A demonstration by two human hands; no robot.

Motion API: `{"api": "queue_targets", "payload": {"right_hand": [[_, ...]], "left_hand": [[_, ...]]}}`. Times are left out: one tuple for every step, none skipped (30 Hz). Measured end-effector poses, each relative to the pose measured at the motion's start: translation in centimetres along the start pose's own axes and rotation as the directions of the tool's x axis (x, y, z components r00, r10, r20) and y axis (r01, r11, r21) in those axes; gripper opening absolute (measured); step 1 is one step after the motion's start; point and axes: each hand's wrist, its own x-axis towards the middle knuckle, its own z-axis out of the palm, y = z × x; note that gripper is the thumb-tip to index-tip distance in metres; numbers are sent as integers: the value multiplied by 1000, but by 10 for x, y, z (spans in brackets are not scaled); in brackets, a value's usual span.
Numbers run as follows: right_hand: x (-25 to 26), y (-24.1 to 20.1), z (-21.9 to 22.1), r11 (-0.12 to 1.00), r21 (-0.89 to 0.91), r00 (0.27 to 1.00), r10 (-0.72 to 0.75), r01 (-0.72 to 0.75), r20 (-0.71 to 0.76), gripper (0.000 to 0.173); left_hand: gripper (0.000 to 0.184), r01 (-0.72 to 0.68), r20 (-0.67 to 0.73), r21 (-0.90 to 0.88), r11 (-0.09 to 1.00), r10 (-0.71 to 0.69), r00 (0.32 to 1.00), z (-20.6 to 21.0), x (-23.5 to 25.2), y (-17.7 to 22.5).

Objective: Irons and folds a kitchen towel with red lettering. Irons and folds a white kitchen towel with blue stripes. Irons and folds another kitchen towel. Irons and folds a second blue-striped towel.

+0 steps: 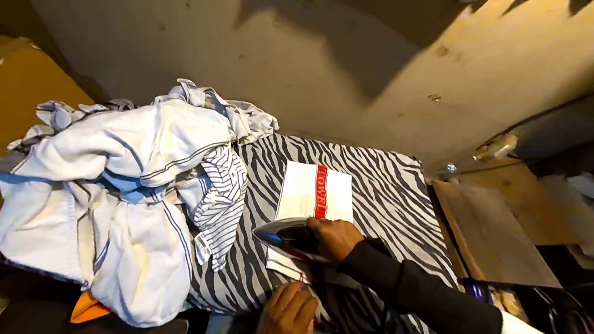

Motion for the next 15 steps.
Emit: {"api": "queue_targets", "payload": {"right_hand": [[4, 2, -3, 1000, -10, 1000, 1, -1, -9, 26], [10, 6, -7, 1000, -9, 1000, 17, -17, -16, 26], [16, 10, -14, 999, -1, 999, 50, -50, -21, 28], [26, 16, -23, 996, 8, 995, 88, -88, -35, 30], [38, 24, -33, 991, 25, 990, 130, -129, -60, 32], [52, 32, -44, 983, 51, 981, 178, -175, -76, 34], [68, 41, -55, 972, 83, 969, 225, -218, -96, 35], [86, 49, -64, 959, 111, 955, 273, -261, -117, 35], [103, 56, -71, 945, 134, 938, 317, -299, -140, 34], [118, 61, -75, 931, 159, 920, 354, -329, -167, 33], [131, 64, -78, 918, 180, 904, 385, -353, -188, 31], [138, 64, -81, 909, 194, 893, 404, -368, -197, 30], [139, 62, -82, 906, 206, 892, 408, -369, -194, 30], [136, 58, -79, 911, 213, 900, 393, -353, -190, 30], [126, 53, -76, 921, 214, 915, 365, -327, -172, 30]], "left_hand": [[26, 9, 77, 65, 998, -14, 997, 12, -4, -9], [39, 44, 154, 112, 993, -61, 986, 20, -8, -17], [52, 91, 207, 132, 987, -117, 971, 24, -11, -25], [59, 117, 242, 172, 978, -157, 958, 26, -13, -31], [60, 116, 257, 208, 971, -168, 952, 26, -14, -35], [58, 109, 260, 229, 967, -168, 951, 24, -14, -37], [57, 102, 255, 244, 964, -165, 953, 23, -13, -38], [55, 98, 238, 266, 959, -164, 957, 22, -12, -38], [53, 95, 211, 297, 950, -162, 964, 24, -12, -39], [50, 96, 184, 327, 940, -163, 969, 26, -12, -40], [47, 99, 166, 347, 933, -165, 972, 28, -11, -41], [44, 107, 160, 347, 932, -171, 972, 27, -10, -42], [40, 122, 165, 324, 938, -183, 969, 25, -8, -41], [35, 140, 169, 287, 948, -194, 966, 22, -6, -40], [29, 164, 156, 242, 956, -205, 966, 17, -5, -39]]}}
